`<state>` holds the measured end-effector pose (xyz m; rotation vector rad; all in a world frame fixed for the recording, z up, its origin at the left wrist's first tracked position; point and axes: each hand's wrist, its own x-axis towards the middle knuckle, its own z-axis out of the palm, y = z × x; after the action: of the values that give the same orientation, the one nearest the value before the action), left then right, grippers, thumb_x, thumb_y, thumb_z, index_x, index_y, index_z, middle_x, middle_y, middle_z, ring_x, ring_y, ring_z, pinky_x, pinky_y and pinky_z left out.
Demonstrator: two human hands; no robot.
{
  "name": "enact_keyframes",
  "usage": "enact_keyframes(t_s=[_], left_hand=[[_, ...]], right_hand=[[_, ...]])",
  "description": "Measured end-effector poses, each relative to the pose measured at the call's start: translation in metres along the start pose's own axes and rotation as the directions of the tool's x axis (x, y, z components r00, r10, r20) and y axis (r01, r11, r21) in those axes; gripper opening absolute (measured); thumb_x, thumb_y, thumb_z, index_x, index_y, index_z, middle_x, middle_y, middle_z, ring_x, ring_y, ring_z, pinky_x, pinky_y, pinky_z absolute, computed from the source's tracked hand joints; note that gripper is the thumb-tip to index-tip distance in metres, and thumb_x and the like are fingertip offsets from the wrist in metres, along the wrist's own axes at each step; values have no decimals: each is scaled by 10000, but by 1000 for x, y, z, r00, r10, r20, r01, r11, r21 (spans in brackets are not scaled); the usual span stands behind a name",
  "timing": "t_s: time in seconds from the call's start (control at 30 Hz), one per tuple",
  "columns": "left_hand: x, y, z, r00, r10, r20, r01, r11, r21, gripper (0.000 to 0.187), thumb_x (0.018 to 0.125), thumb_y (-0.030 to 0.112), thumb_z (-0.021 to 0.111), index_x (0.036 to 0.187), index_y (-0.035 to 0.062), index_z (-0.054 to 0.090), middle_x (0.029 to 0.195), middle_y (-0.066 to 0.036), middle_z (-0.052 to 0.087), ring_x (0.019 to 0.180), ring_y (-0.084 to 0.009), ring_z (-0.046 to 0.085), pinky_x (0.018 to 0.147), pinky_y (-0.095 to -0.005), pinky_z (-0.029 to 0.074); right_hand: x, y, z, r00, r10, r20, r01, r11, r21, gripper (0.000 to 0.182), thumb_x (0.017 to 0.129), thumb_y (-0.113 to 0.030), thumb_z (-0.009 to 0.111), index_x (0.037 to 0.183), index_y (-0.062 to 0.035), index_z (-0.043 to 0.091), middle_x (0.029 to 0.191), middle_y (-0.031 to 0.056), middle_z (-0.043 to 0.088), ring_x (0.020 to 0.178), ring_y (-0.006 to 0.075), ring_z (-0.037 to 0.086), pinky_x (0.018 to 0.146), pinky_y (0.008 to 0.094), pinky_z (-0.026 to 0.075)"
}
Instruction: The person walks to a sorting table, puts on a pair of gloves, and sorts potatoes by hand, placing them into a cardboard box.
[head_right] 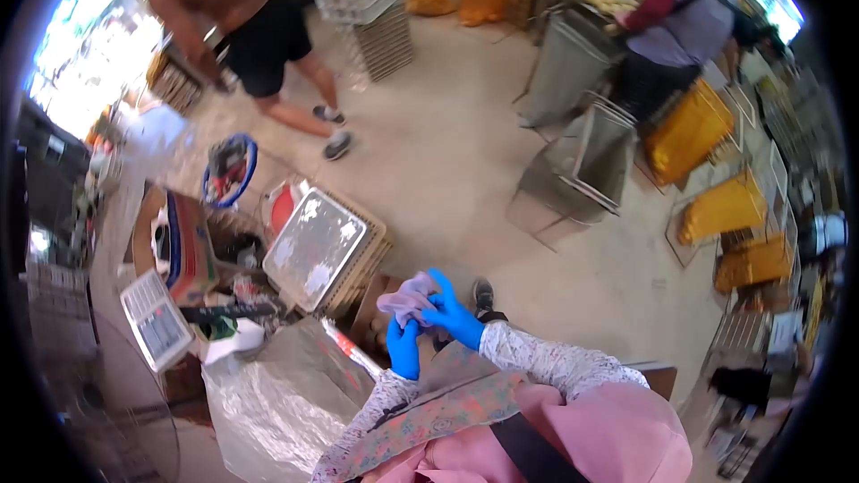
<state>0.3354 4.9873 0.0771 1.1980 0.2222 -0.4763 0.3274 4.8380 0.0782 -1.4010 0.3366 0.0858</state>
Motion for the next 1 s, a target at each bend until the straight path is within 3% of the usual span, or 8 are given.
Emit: enact_keyframes(t_s=[0.07, 0.17, 0.37, 0.43, 0.57, 0.87, 0.93, 1.0], left_hand=[[9, 11, 8, 982, 73, 173, -99, 984, 146, 277, 1013, 169, 547, 1220, -11, 589, 1137, -64, 629, 1038, -137, 593, 903, -286, 484], [28, 23, 25, 922, -98, 374, -34, 943, 330, 304, 1003, 185, 561, 1220, -27, 590, 1127, -63, 631, 1045, -143, 588, 900, -304, 490], [75, 72, 104, 965, -96, 244, 18, 952, 305, 262, 987, 204, 591, 1128, -15, 609, 979, -60, 647, 882, -132, 613, 798, -306, 512], [111, 70, 112, 971, -68, 231, -13, 944, 331, 178, 977, 183, 609, 1009, 8, 603, 913, -50, 644, 813, -124, 616, 726, -286, 520], [154, 74, 167, 921, -119, 370, -8, 946, 325, 102, 953, 91, 654, 982, 32, 576, 872, -49, 633, 792, -130, 643, 729, -280, 560], [226, 88, 272, 924, -104, 367, -82, 885, 457, 258, 939, 61, 650, 1159, 66, 515, 849, -75, 614, 721, -122, 627, 609, -275, 518], [252, 90, 277, 900, -57, 432, -247, 751, 613, 268, 937, 37, 624, 1185, 89, 539, 889, -71, 625, 728, -139, 631, 614, -295, 515], [299, 95, 278, 735, 118, 667, -555, 669, 494, 251, 950, 60, 612, 1187, 86, 536, 893, -91, 636, 734, -202, 651, 641, -328, 523]], right_hand=[[25, 7, -33, 941, 307, 142, -329, 734, 595, 403, 1011, -259, 573, 1360, -59, 548, 1235, 115, 619, 1114, 171, 607, 978, 319, 487], [12, -60, -64, 953, 264, 148, -284, 949, 134, 398, 1002, -273, 600, 1310, -23, 575, 1196, 109, 652, 1119, 160, 603, 1010, 307, 467], [30, -71, -144, 945, 8, -327, 43, 988, 150, 233, 946, -220, 658, 1039, -8, 630, 1070, 62, 664, 999, 145, 616, 908, 298, 482], [39, -81, -180, 754, -550, -359, 115, 649, -752, 164, 893, -160, 671, 945, -20, 605, 993, 69, 648, 950, 164, 620, 865, 308, 493], [67, -108, -212, 961, -113, -251, 93, 992, -90, 204, 836, -128, 673, 1004, -28, 615, 1009, 58, 603, 932, 181, 598, 865, 311, 490], [166, -149, -254, 950, 240, 198, -270, 953, 140, 263, 962, -237, 633, 1120, -29, 666, 971, 16, 675, 854, 90, 592, 801, 260, 486], [184, -164, -263, 964, 214, 159, -211, 977, -33, 208, 969, -207, 605, 1072, -37, 668, 1009, 31, 687, 857, 114, 618, 799, 277, 502], [208, -162, -278, 970, 243, 19, -239, 930, 280, 223, 961, -202, 609, 1100, -37, 667, 1048, 61, 701, 853, 144, 637, 784, 305, 515]])
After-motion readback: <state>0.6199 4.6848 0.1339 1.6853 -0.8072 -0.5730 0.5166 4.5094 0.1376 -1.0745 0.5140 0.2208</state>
